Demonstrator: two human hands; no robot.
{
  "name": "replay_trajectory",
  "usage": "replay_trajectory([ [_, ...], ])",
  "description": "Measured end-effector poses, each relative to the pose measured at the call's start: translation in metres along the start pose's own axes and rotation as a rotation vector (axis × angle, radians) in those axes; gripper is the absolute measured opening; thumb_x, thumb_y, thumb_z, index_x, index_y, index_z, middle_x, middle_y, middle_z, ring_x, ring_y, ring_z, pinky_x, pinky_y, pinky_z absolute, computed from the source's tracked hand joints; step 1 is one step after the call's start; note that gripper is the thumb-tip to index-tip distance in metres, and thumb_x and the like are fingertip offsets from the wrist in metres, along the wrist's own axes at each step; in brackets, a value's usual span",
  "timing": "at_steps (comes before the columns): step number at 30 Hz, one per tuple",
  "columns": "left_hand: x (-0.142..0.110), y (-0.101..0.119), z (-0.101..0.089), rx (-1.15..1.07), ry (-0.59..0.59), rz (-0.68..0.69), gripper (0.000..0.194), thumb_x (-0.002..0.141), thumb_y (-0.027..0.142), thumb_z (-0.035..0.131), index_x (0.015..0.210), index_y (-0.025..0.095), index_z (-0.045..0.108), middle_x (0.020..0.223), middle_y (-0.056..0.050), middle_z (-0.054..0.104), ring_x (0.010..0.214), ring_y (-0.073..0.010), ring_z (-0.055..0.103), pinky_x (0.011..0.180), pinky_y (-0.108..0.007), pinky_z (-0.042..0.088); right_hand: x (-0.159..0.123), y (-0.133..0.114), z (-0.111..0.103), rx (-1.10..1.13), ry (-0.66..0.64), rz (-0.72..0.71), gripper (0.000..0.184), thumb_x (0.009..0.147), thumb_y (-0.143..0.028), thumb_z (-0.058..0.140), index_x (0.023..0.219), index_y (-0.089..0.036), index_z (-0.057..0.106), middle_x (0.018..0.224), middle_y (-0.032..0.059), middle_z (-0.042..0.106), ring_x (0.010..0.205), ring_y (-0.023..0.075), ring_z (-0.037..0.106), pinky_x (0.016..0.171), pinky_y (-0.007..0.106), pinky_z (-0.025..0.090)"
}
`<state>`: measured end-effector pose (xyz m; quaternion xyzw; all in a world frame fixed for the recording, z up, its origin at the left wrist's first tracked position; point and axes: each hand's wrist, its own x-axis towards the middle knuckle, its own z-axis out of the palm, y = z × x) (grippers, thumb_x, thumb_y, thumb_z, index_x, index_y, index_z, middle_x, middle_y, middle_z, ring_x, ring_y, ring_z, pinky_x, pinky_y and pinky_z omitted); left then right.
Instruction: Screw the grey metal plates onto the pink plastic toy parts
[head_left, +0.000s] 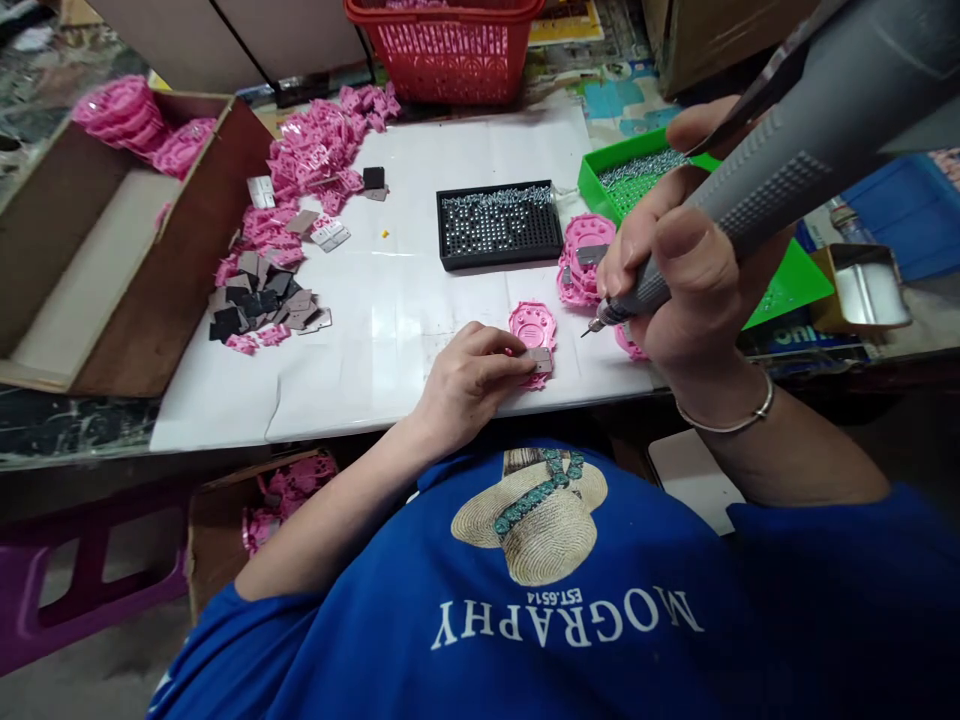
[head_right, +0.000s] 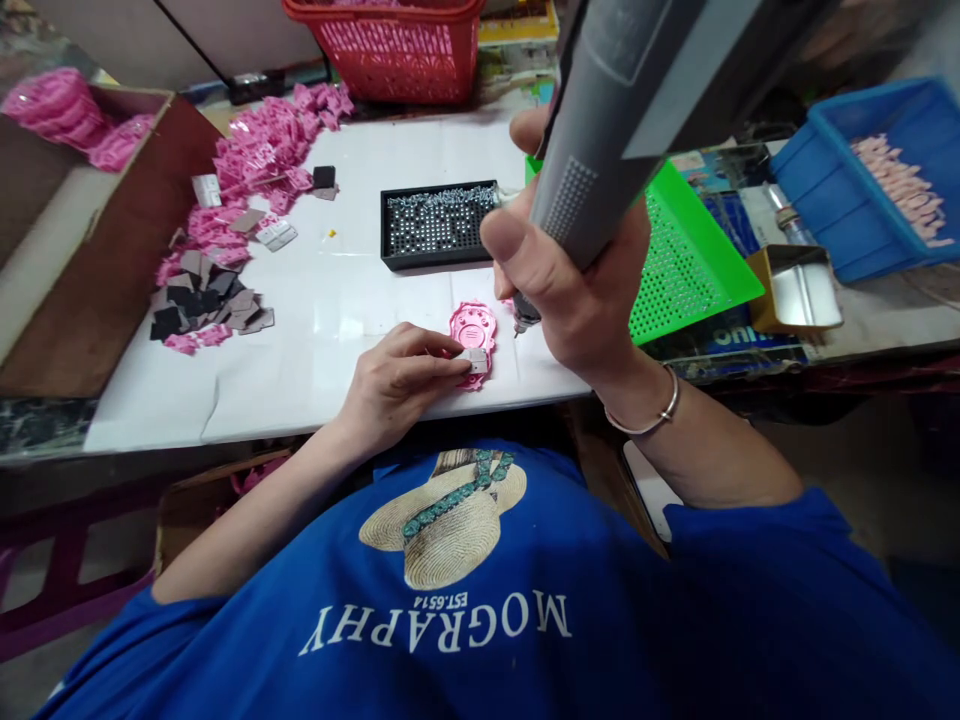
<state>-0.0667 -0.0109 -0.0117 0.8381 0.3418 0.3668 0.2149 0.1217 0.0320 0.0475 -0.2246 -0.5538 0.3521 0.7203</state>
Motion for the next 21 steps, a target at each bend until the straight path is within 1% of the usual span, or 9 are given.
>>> replay_trajectory([
  [3, 0.000, -0.001, 0.000, 0.001, -0.006, 0.011, 0.010, 0.091, 0.021, 0.066, 0.096, 0.020, 0.075, 0.098, -0.007, 0.070, 0.088, -0.0157, 0.061, 0.076, -0.031, 0.052, 0.000, 0.002, 0.003, 0.035, 0.000, -0.004, 0.028, 0.078, -0.030, 0.076, 0.102, -0.022, 0.066, 0.059, -0.0074, 0.057, 0.038, 0.0092, 0.042, 0.040, 0.031, 0.027],
  [6, 0.000, -0.002, 0.000, 0.012, -0.003, 0.028, 0.010, 0.091, 0.021, 0.066, 0.095, 0.019, 0.075, 0.097, -0.007, 0.070, 0.087, -0.0160, 0.061, 0.076, -0.031, 0.052, -0.001, 0.007, 0.008, 0.110, -0.042, -0.031, 0.028, 0.079, -0.028, 0.075, 0.104, -0.021, 0.064, 0.058, -0.0083, 0.056, 0.039, 0.0092, 0.043, 0.038, 0.029, 0.028],
  [10, 0.000, -0.002, 0.001, 0.015, 0.005, 0.030, 0.010, 0.091, 0.021, 0.066, 0.096, 0.020, 0.075, 0.097, -0.007, 0.070, 0.088, -0.0163, 0.062, 0.077, -0.032, 0.052, -0.006, 0.014, 0.013, 0.156, -0.067, 0.013, 0.030, 0.079, -0.028, 0.075, 0.106, -0.022, 0.065, 0.059, -0.0080, 0.055, 0.042, 0.0090, 0.046, 0.041, 0.028, 0.034],
  [12, -0.001, -0.001, 0.001, 0.012, 0.006, 0.023, 0.011, 0.091, 0.021, 0.065, 0.097, 0.020, 0.075, 0.098, -0.007, 0.070, 0.088, -0.0165, 0.062, 0.077, -0.032, 0.052, -0.009, 0.014, 0.015, 0.134, -0.053, 0.044, 0.030, 0.077, -0.032, 0.075, 0.105, -0.025, 0.065, 0.059, -0.0074, 0.053, 0.042, 0.0097, 0.046, 0.041, 0.028, 0.036],
  [15, -0.001, -0.001, 0.001, 0.011, 0.003, 0.019, 0.011, 0.092, 0.020, 0.065, 0.097, 0.019, 0.075, 0.098, -0.007, 0.070, 0.089, -0.0163, 0.062, 0.077, -0.032, 0.052, -0.012, 0.011, 0.016, 0.030, -0.049, 0.127, 0.034, 0.074, -0.041, 0.077, 0.104, -0.031, 0.062, 0.060, -0.0064, 0.053, 0.044, 0.0116, 0.047, 0.043, 0.030, 0.039],
  [17, -0.001, -0.001, 0.001, 0.007, -0.001, 0.012, 0.012, 0.092, 0.021, 0.064, 0.098, 0.020, 0.075, 0.098, -0.007, 0.070, 0.089, -0.0161, 0.062, 0.077, -0.032, 0.052, -0.014, 0.011, 0.017, -0.011, -0.051, 0.163, 0.035, 0.074, -0.044, 0.076, 0.103, -0.033, 0.061, 0.061, -0.0061, 0.053, 0.044, 0.0125, 0.048, 0.044, 0.031, 0.040],
  [21, -0.001, -0.001, 0.001, 0.005, -0.004, 0.008, 0.013, 0.093, 0.020, 0.063, 0.097, 0.021, 0.075, 0.098, -0.007, 0.070, 0.089, -0.0163, 0.062, 0.077, -0.032, 0.052, -0.015, 0.014, 0.018, 0.041, -0.048, 0.130, 0.033, 0.075, -0.040, 0.076, 0.104, -0.031, 0.062, 0.060, -0.0071, 0.051, 0.044, 0.0122, 0.047, 0.044, 0.031, 0.038],
])
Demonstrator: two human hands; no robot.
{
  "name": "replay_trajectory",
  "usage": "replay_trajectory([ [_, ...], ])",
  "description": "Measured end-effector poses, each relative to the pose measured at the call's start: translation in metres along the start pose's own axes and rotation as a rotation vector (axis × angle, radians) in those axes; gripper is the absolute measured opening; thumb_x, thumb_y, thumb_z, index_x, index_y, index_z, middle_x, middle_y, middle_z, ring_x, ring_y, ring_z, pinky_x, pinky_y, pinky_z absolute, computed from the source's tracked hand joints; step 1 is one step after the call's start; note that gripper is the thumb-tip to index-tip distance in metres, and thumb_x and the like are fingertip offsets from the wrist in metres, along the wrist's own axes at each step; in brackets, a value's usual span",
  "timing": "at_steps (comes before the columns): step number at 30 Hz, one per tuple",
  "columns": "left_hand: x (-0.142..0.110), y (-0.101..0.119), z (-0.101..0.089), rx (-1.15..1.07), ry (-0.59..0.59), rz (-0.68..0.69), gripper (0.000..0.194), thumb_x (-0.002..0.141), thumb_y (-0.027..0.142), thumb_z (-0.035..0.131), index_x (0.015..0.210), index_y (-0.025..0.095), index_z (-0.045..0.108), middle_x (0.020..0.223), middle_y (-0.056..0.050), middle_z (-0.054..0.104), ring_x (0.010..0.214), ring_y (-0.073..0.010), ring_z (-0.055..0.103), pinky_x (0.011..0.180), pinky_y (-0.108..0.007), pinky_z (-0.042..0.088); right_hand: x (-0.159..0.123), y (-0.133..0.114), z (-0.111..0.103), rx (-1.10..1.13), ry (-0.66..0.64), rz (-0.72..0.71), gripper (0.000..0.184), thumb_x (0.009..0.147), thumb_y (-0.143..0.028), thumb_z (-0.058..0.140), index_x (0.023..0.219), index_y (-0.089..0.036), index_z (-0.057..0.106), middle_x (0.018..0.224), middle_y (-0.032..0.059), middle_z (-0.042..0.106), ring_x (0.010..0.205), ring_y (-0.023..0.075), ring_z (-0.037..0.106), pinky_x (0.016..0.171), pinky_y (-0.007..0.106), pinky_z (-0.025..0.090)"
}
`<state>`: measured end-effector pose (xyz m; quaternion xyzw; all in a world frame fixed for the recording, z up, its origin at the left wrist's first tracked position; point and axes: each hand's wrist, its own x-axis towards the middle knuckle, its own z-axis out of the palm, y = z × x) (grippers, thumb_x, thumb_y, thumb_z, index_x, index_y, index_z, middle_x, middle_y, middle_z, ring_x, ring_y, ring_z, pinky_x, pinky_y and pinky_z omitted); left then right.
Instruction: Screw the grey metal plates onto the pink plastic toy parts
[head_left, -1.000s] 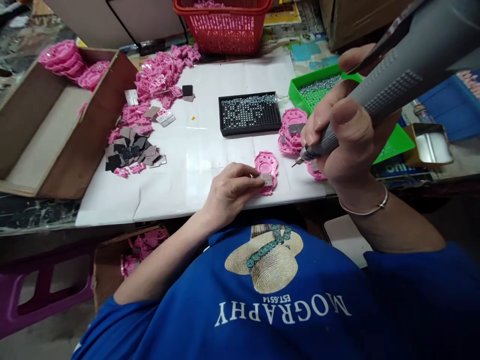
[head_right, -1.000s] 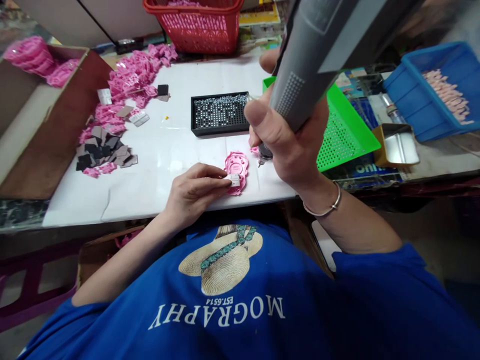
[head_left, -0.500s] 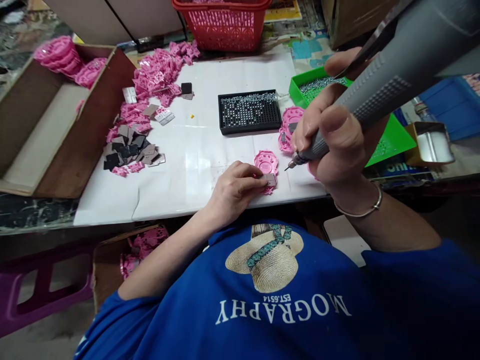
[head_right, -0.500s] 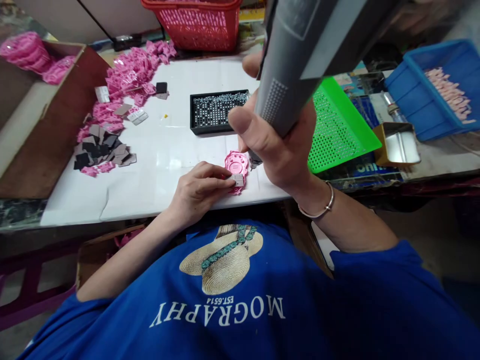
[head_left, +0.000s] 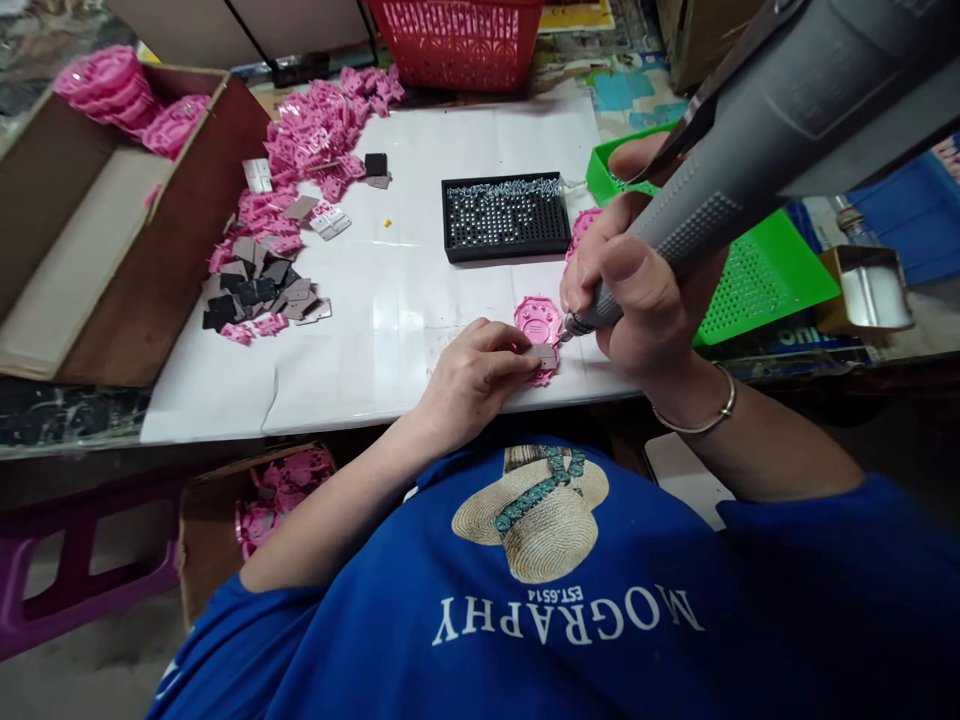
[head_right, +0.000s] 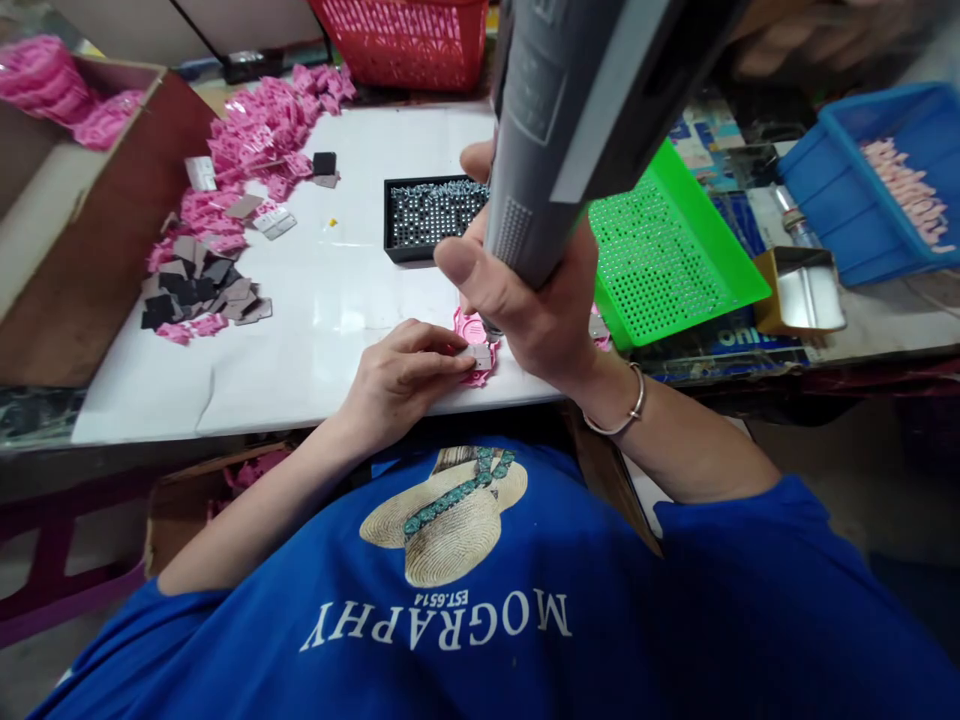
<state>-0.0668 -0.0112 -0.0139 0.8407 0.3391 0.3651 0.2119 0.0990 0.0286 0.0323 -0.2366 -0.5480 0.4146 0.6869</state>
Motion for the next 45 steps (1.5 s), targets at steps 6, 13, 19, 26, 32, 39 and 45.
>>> replay_trajectory([
  [6, 0.000, 0.001, 0.000, -0.010, -0.003, -0.010, 0.012, 0.092, 0.019, 0.065, 0.097, 0.019, 0.075, 0.099, -0.008, 0.070, 0.090, -0.0167, 0.063, 0.078, -0.032, 0.053, 0.001, 0.003, 0.001, 0.031, -0.008, -0.028, 0.032, 0.075, -0.032, 0.076, 0.104, -0.027, 0.063, 0.058, -0.0082, 0.049, 0.043, 0.0117, 0.042, 0.044, 0.031, 0.035],
  [13, 0.000, 0.002, -0.001, -0.013, -0.013, -0.026, 0.013, 0.093, 0.021, 0.063, 0.096, 0.020, 0.075, 0.099, -0.007, 0.070, 0.091, -0.0167, 0.065, 0.079, -0.032, 0.055, 0.000, 0.005, -0.001, -0.045, -0.001, 0.001, 0.035, 0.074, -0.042, 0.074, 0.104, -0.032, 0.059, 0.059, -0.0080, 0.053, 0.044, 0.0136, 0.046, 0.044, 0.033, 0.038],
  [19, -0.001, 0.000, 0.001, -0.057, 0.006, -0.022, 0.012, 0.092, 0.021, 0.064, 0.095, 0.019, 0.076, 0.098, -0.008, 0.070, 0.090, -0.0163, 0.066, 0.078, -0.031, 0.056, -0.001, 0.008, -0.001, -0.097, -0.023, 0.029, 0.033, 0.072, -0.049, 0.072, 0.099, -0.035, 0.058, 0.059, -0.0080, 0.052, 0.044, 0.0137, 0.044, 0.045, 0.033, 0.042],
  [26, -0.002, -0.003, 0.003, -0.063, 0.027, -0.013, 0.011, 0.091, 0.021, 0.066, 0.095, 0.019, 0.076, 0.096, -0.007, 0.070, 0.089, -0.0162, 0.066, 0.079, -0.030, 0.055, -0.003, 0.014, -0.001, 0.000, -0.082, -0.019, 0.025, 0.075, -0.038, 0.073, 0.090, -0.029, 0.057, 0.055, -0.0091, 0.045, 0.041, 0.0101, 0.037, 0.042, 0.028, 0.037],
  [32, -0.002, -0.005, 0.006, -0.066, 0.042, 0.007, 0.011, 0.091, 0.021, 0.066, 0.094, 0.018, 0.076, 0.095, -0.008, 0.070, 0.087, -0.0160, 0.066, 0.077, -0.029, 0.055, -0.005, 0.015, 0.001, -0.131, -0.089, -0.017, 0.034, 0.068, -0.054, 0.075, 0.078, -0.029, 0.056, 0.053, -0.0069, 0.046, 0.052, 0.0142, 0.052, 0.056, 0.032, 0.052],
  [39, -0.002, -0.009, 0.008, -0.033, 0.049, 0.041, 0.012, 0.092, 0.022, 0.065, 0.094, 0.018, 0.076, 0.096, -0.007, 0.070, 0.088, -0.0158, 0.066, 0.078, -0.029, 0.054, 0.005, 0.012, 0.001, -0.065, -0.213, 0.069, 0.033, 0.069, -0.048, 0.078, 0.086, -0.027, 0.059, 0.053, -0.0087, 0.052, 0.040, 0.0111, 0.046, 0.041, 0.028, 0.043],
  [45, -0.004, -0.005, 0.005, 0.052, 0.040, 0.012, 0.011, 0.091, 0.023, 0.066, 0.096, 0.022, 0.075, 0.101, -0.007, 0.069, 0.092, -0.0167, 0.060, 0.080, -0.032, 0.054, 0.021, -0.021, -0.011, 0.071, -0.106, -0.048, 0.028, 0.077, -0.030, 0.075, 0.103, -0.025, 0.065, 0.058, -0.0074, 0.051, 0.040, 0.0101, 0.045, 0.037, 0.028, 0.033],
])
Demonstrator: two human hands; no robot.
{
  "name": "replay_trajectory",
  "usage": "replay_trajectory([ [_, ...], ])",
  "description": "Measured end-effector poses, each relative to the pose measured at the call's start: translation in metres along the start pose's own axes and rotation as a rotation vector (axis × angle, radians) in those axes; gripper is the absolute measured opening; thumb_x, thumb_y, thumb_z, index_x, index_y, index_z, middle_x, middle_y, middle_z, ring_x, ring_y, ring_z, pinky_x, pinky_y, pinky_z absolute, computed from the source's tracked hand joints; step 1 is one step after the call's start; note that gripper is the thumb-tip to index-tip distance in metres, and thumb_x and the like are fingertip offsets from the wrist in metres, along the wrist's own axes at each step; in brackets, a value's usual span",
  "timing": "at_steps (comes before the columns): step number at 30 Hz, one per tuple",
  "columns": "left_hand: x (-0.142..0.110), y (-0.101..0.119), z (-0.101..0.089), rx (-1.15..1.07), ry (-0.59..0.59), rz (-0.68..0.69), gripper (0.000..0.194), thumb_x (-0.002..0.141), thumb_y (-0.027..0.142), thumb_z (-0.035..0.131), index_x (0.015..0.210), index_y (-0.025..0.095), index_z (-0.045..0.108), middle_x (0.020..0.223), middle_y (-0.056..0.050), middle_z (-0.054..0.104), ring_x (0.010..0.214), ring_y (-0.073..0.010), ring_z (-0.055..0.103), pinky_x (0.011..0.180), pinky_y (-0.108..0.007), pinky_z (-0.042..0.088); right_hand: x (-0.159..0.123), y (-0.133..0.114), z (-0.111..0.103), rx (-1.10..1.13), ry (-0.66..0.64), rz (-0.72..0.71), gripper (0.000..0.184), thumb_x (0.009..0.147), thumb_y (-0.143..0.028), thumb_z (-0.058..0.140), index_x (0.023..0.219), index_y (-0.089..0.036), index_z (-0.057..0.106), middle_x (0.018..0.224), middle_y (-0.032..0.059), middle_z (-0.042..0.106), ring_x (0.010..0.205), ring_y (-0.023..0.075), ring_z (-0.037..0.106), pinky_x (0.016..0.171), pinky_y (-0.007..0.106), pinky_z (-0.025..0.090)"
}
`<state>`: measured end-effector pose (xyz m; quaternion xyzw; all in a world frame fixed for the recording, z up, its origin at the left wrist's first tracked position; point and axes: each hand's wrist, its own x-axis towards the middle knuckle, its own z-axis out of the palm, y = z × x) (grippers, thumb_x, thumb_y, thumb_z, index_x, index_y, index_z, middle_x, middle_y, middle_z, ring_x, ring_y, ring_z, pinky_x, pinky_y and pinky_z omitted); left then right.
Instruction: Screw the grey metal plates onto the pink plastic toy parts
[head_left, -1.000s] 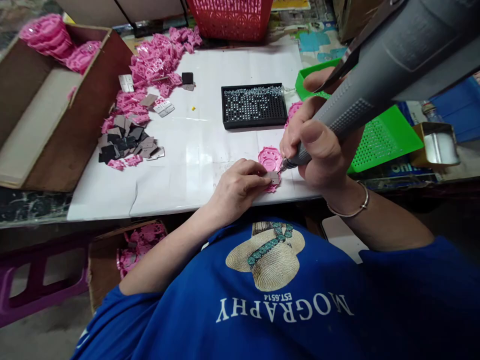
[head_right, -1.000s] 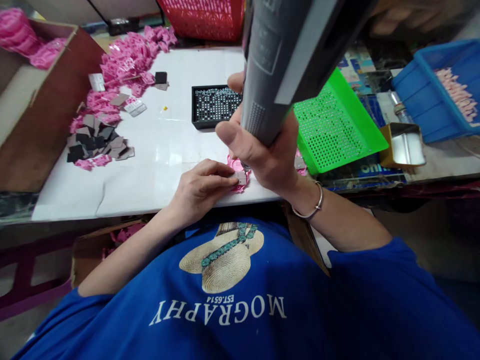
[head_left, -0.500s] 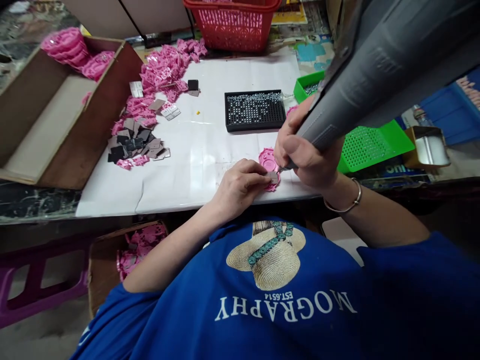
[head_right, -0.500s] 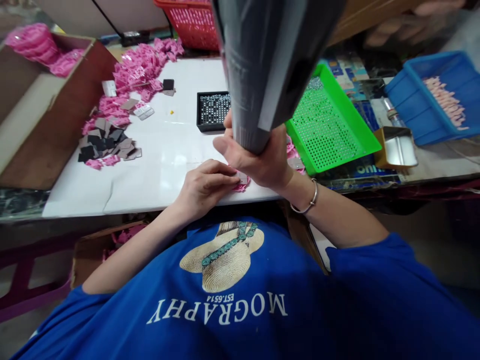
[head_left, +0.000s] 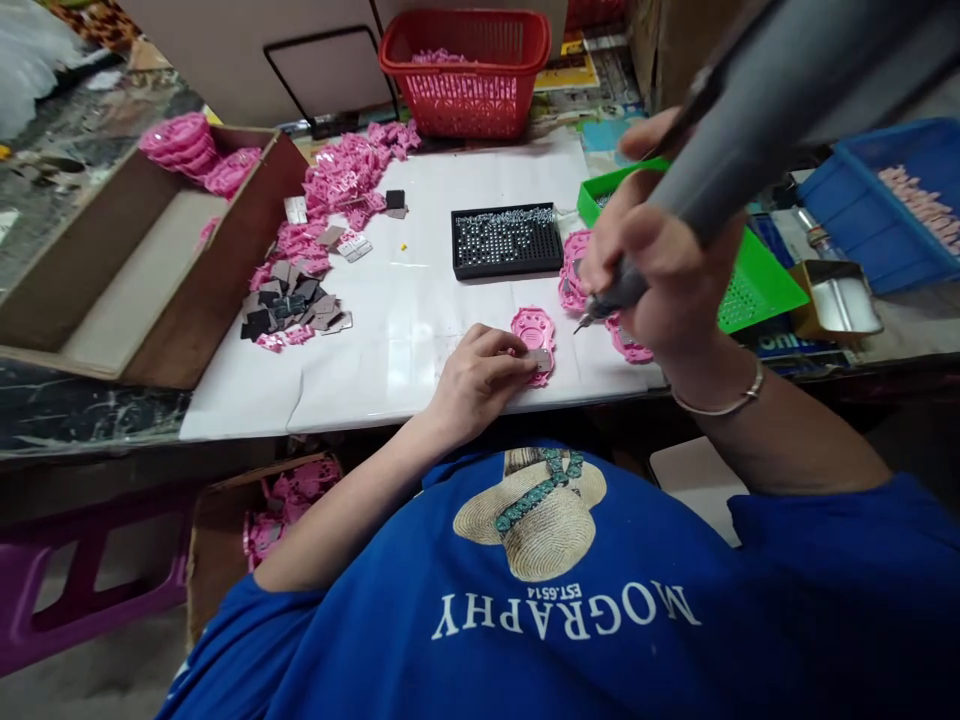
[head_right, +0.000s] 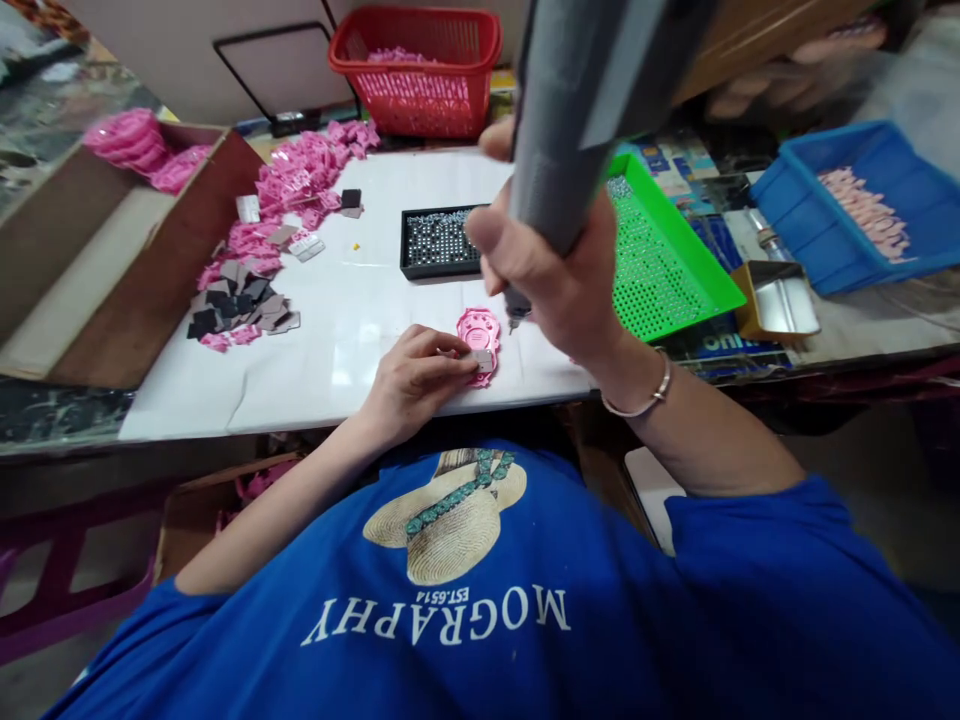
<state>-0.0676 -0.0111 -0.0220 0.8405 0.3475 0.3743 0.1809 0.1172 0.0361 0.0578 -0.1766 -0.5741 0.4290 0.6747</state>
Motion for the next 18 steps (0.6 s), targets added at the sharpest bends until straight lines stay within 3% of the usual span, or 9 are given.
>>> replay_trajectory([
  [5, -0.001, 0.004, -0.006, -0.026, -0.063, -0.012, 0.013, 0.092, 0.022, 0.065, 0.099, 0.020, 0.075, 0.106, -0.009, 0.068, 0.094, -0.0178, 0.061, 0.082, -0.034, 0.054, 0.009, -0.028, -0.043, -0.353, 0.188, -0.141, 0.022, 0.077, -0.036, 0.075, 0.098, -0.030, 0.070, 0.058, -0.0044, 0.049, 0.044, 0.0135, 0.045, 0.040, 0.032, 0.033],
  [11, 0.007, 0.003, -0.001, -0.018, -0.050, -0.004, 0.013, 0.092, 0.020, 0.064, 0.101, 0.021, 0.074, 0.102, -0.007, 0.071, 0.092, -0.0174, 0.064, 0.078, -0.031, 0.056, 0.021, -0.017, -0.109, -0.458, 0.382, -0.189, 0.027, 0.073, -0.041, 0.078, 0.095, -0.034, 0.064, 0.058, -0.0083, 0.051, 0.041, 0.0118, 0.042, 0.039, 0.030, 0.030],
  [14, 0.011, 0.003, 0.003, -0.020, -0.043, -0.004, 0.013, 0.090, 0.019, 0.067, 0.102, 0.020, 0.073, 0.102, -0.006, 0.072, 0.091, -0.0169, 0.065, 0.079, -0.031, 0.056, 0.022, -0.008, -0.127, -0.541, 0.387, -0.176, 0.036, 0.072, -0.048, 0.079, 0.099, -0.035, 0.059, 0.058, -0.0096, 0.051, 0.042, 0.0113, 0.044, 0.040, 0.030, 0.031],
  [18, 0.010, 0.005, 0.003, -0.008, -0.039, 0.003, 0.015, 0.090, 0.018, 0.067, 0.103, 0.020, 0.072, 0.103, -0.005, 0.072, 0.091, -0.0166, 0.065, 0.079, -0.031, 0.057, 0.019, 0.004, -0.136, -0.576, 0.381, -0.153, 0.041, 0.074, -0.053, 0.077, 0.104, -0.036, 0.054, 0.062, -0.0099, 0.051, 0.045, 0.0104, 0.043, 0.044, 0.030, 0.032],
])
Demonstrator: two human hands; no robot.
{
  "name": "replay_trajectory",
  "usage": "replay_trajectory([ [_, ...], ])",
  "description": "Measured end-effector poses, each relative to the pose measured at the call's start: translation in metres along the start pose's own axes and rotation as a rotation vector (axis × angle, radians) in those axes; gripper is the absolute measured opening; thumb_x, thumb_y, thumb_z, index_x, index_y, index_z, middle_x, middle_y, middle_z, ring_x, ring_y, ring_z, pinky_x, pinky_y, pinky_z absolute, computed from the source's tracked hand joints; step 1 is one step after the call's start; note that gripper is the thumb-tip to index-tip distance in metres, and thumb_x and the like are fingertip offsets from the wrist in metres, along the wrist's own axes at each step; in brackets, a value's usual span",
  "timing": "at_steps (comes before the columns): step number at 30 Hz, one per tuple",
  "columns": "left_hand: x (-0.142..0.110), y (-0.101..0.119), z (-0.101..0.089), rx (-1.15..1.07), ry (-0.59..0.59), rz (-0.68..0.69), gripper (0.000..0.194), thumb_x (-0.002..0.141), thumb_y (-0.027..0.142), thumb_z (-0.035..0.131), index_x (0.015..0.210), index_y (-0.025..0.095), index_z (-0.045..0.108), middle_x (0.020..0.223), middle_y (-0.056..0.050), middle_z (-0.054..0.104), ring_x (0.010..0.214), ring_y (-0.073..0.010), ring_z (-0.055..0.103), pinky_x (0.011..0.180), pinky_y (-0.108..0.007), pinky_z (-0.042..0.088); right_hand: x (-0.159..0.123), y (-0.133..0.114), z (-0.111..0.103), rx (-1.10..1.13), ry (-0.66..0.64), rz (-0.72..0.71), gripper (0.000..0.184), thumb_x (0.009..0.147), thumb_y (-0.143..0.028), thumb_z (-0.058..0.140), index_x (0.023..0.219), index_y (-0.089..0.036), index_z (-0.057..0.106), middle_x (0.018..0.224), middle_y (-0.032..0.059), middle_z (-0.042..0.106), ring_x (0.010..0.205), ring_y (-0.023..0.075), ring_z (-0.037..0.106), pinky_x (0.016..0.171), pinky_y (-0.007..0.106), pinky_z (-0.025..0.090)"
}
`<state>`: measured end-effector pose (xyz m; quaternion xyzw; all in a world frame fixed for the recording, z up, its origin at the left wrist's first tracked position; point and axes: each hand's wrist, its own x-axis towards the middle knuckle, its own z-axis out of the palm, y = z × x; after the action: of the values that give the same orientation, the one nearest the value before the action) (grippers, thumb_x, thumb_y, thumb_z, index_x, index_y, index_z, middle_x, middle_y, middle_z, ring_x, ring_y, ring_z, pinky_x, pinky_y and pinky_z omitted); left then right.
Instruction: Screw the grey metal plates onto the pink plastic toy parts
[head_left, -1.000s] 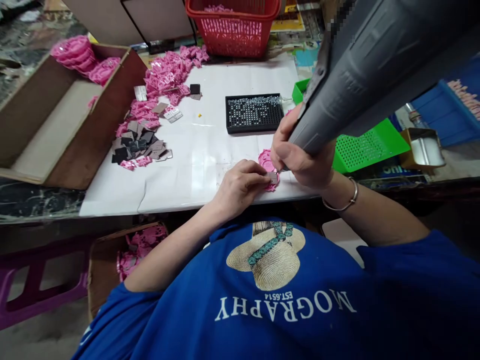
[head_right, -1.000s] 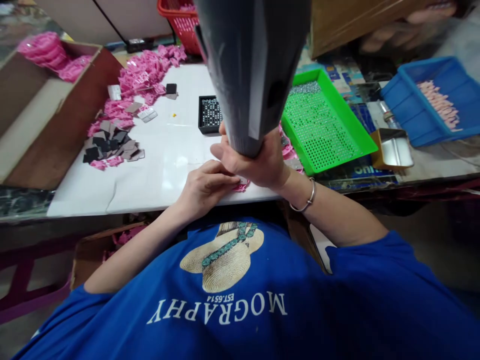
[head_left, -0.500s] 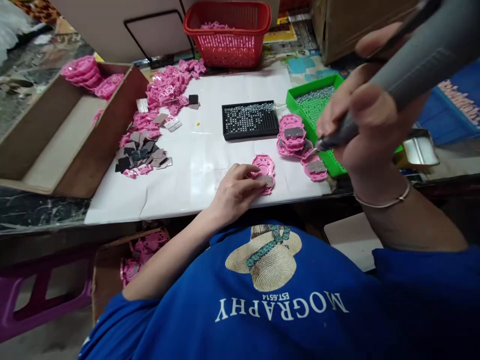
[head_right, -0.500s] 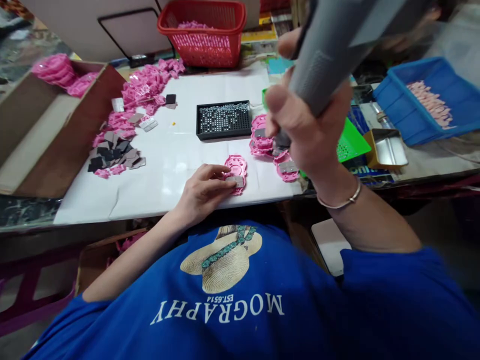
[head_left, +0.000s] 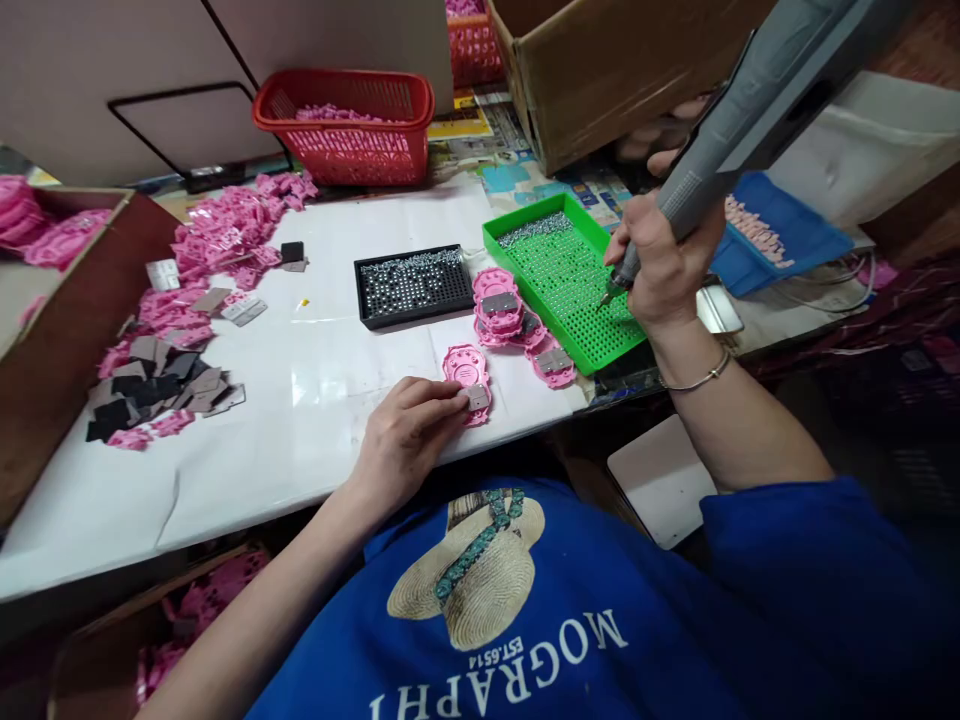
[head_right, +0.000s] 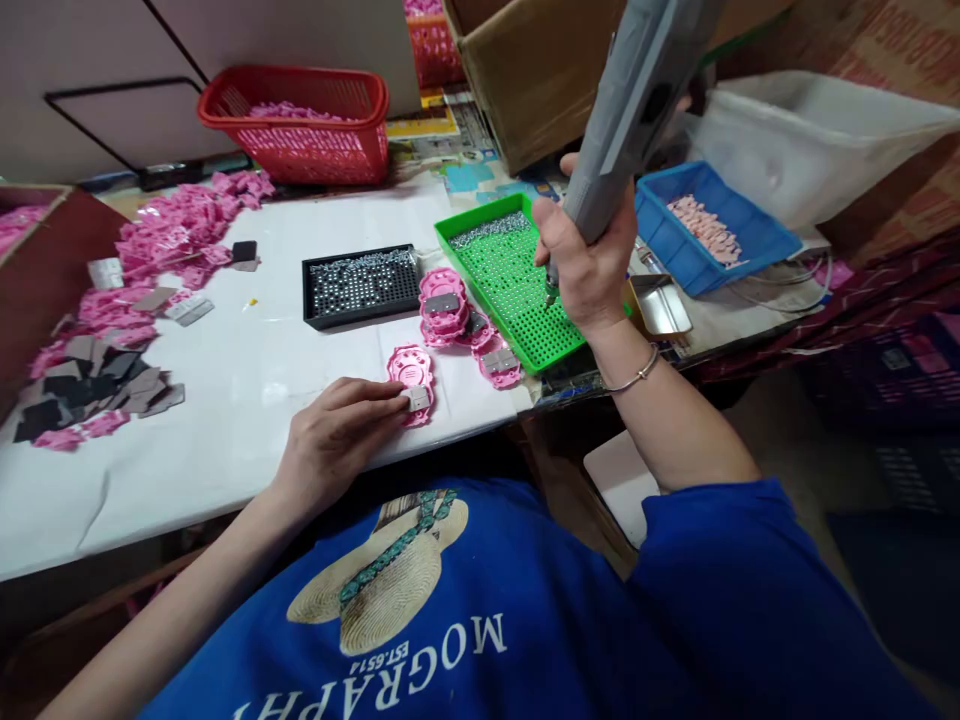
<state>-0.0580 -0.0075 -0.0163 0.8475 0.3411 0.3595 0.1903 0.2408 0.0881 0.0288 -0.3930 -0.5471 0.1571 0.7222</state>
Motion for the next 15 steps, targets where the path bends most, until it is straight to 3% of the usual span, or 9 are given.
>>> replay_trajectory([
  [7, 0.000, 0.003, -0.002, 0.014, -0.017, 0.014, 0.018, 0.091, 0.015, 0.064, 0.107, 0.020, 0.072, 0.106, -0.007, 0.072, 0.094, -0.0172, 0.065, 0.081, -0.032, 0.057, 0.003, 0.015, 0.005, 0.044, -0.006, 0.032, 0.049, 0.072, -0.058, 0.076, 0.106, -0.035, 0.049, 0.062, -0.0106, 0.050, 0.045, 0.0108, 0.040, 0.048, 0.031, 0.032],
  [15, -0.002, 0.002, 0.001, 0.000, -0.005, -0.001, 0.017, 0.091, 0.016, 0.064, 0.105, 0.021, 0.073, 0.105, -0.006, 0.072, 0.092, -0.0175, 0.065, 0.080, -0.033, 0.057, 0.000, 0.011, 0.007, -0.020, 0.011, 0.086, 0.046, 0.069, -0.064, 0.074, 0.097, -0.037, 0.049, 0.060, -0.0084, 0.049, 0.045, 0.0133, 0.041, 0.049, 0.034, 0.037],
])
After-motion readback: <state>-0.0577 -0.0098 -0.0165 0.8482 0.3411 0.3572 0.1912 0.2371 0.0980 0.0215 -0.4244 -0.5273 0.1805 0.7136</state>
